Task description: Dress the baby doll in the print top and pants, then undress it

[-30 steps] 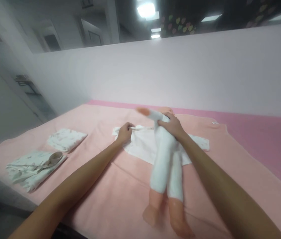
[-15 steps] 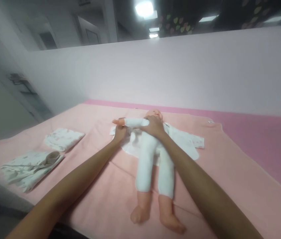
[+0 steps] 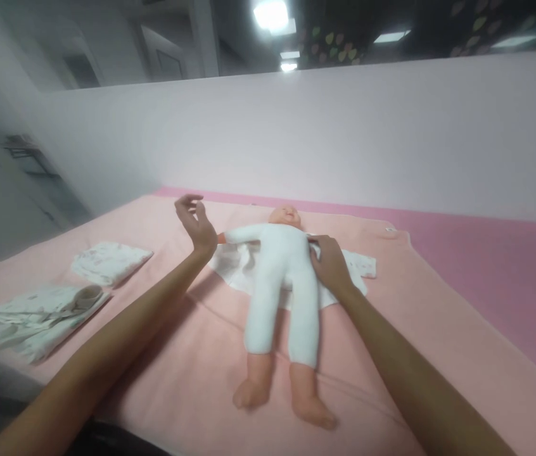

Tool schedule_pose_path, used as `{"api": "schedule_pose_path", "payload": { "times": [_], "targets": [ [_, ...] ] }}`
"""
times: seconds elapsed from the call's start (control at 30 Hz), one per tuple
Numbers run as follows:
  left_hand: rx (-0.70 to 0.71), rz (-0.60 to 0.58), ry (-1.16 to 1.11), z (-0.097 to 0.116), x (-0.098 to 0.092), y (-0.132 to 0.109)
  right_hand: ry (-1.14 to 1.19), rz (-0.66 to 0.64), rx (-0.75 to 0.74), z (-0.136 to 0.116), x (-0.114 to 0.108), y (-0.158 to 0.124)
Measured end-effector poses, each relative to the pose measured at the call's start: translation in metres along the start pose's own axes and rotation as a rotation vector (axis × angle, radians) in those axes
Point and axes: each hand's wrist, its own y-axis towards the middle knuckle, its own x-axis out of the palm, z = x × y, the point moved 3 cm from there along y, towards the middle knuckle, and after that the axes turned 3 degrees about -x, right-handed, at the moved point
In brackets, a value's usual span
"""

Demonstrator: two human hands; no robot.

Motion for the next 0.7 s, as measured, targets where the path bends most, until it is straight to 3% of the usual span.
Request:
{"api": "schedule_pose_path", "payload": {
  "times": [0.07, 0.17, 0.23, 0.33, 0.47, 0.7],
  "targets": [
    [0.138, -0.217, 0.064, 0.037, 0.012, -0.005, -0.07, -0.012, -0.014, -0.001, 0.0, -0.002],
    [0.215, -0.699, 0.108, 0.08, 0.046, -0.043, -0.156, -0.016, -0.009, -0.005, 0.0, -0.001],
    [0.307, -0.991, 0.225, 0.094, 0.075, -0.079, -0.205, -0.026, -0.014, -0.004, 0.0, -0.001],
    [0.418, -1.357, 0.548, 0.092, 0.118, -0.122, -0.251, -0.045, -0.03, 0.003, 0.002, -0.001],
    [0.484, -1.617, 0.852, 0.081, 0.162, -0.141, -0.271, -0.037, -0.034, 0.012, 0.008, -0.002],
    [0.438, -1.754, 0.939, 0.066, 0.201, -0.137, -0.27, -0.044, -0.005, 0.014, 0.009, -0.001]
  ]
}}
